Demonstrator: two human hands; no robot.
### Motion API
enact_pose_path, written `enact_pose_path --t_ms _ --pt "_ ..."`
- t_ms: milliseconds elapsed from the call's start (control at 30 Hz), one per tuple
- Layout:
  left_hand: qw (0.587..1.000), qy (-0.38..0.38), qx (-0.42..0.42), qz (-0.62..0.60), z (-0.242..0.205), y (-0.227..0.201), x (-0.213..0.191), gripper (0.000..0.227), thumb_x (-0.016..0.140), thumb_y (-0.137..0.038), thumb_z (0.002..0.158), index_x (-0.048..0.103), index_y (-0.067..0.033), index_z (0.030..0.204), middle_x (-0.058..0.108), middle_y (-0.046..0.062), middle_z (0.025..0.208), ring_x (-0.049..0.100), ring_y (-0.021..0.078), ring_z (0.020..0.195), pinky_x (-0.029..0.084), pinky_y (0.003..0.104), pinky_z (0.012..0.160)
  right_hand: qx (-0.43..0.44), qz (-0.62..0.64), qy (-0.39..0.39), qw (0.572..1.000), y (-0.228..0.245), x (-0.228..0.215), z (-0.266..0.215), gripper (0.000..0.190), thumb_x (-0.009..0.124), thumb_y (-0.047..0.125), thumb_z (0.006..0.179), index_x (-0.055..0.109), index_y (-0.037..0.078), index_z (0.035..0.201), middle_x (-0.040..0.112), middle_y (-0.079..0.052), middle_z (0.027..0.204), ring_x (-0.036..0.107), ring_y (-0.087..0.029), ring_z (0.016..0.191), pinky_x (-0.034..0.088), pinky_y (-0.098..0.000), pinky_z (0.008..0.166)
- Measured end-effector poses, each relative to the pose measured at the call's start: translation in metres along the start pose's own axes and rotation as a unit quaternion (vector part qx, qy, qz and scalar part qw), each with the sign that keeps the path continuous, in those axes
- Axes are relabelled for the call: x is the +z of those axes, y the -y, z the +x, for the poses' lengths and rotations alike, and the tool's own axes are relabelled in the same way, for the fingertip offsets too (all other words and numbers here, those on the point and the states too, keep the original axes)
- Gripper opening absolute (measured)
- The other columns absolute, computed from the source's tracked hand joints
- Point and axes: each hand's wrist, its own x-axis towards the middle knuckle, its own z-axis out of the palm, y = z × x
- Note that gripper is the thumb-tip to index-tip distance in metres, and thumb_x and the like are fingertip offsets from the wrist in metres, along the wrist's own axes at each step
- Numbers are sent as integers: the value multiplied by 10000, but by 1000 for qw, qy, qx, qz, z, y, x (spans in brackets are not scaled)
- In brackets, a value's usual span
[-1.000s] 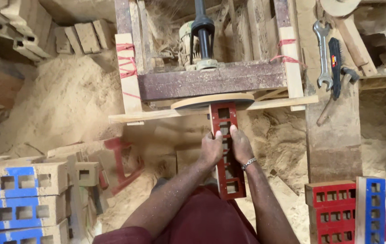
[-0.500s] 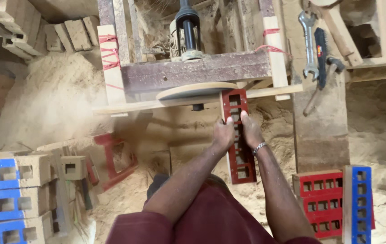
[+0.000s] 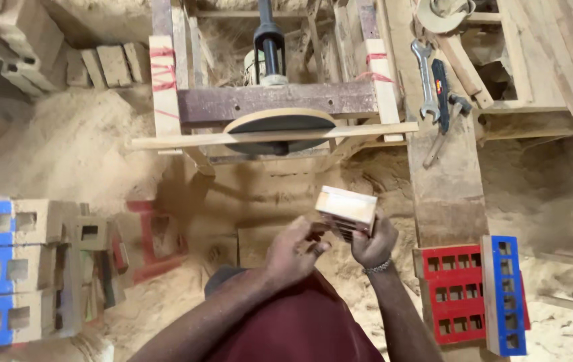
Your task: The person sands the edges of small rectangular wooden blocks using a stationary belt sander. They handle red and blue painted blocks one at a time, pressing them against the moving belt to smooth the surfaces, then place the finished pieces aside.
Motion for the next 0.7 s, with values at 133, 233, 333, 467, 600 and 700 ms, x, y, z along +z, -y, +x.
enact_pose_path --t_ms 133,233,333,467,600,700 --pt "999 47 -18 1 -10 -26 -10 491 721 -273 939 579 -47 1351 620 142 1283 673 265 1112 575 358 929 -4 -6 4 1000 4 15 3 675 534 606 1029 583 -36 1231 719 -127 930 738 -273 808 596 -388 702" --pt "996 13 -20 -89 -10 -22 -8 610 735 -305 916 510 -4 1396 596 157 1295 661 272 1132 581 384 937 -13 -121 11 993 20 26 5 695 629 652 933 620 0 1172 694 -130 858 722 -291 748 586 -411 674" --pt "963 -48 -172 -204 0 0 -5 599 739 -323 883 512 -27 1353 629 143 1246 651 255 1126 575 385 951 -70 -211 116 968 40 46 21 665 702 634 945 613 12 1159 733 -130 898 727 -239 732 593 -371 627" --pt "776 -152 -254 -557 13 47 -20 517 674 -320 945 558 52 1285 666 161 1234 647 250 1140 556 346 1018 -210 -247 136 936 68 78 48 619 639 527 882 607 47 1270 735 -124 985 727 -240 851 610 -396 742" --pt "707 -178 -209 -651 10 88 -59 489 591 -364 1010 489 34 1275 629 168 1200 597 273 1065 517 417 968 -150 -188 107 965 84 68 48 449 558 337 966 579 14 1276 685 -156 1158 645 -285 1104 526 -488 985" --pt "692 -182 -147 -683 7 98 -85 508 574 -407 1044 497 11 1322 599 132 1186 574 253 1055 505 419 999 301 61 4 952 94 48 22 467 615 313 1009 594 -45 1307 660 -264 1232 515 -387 1010 404 -573 907"
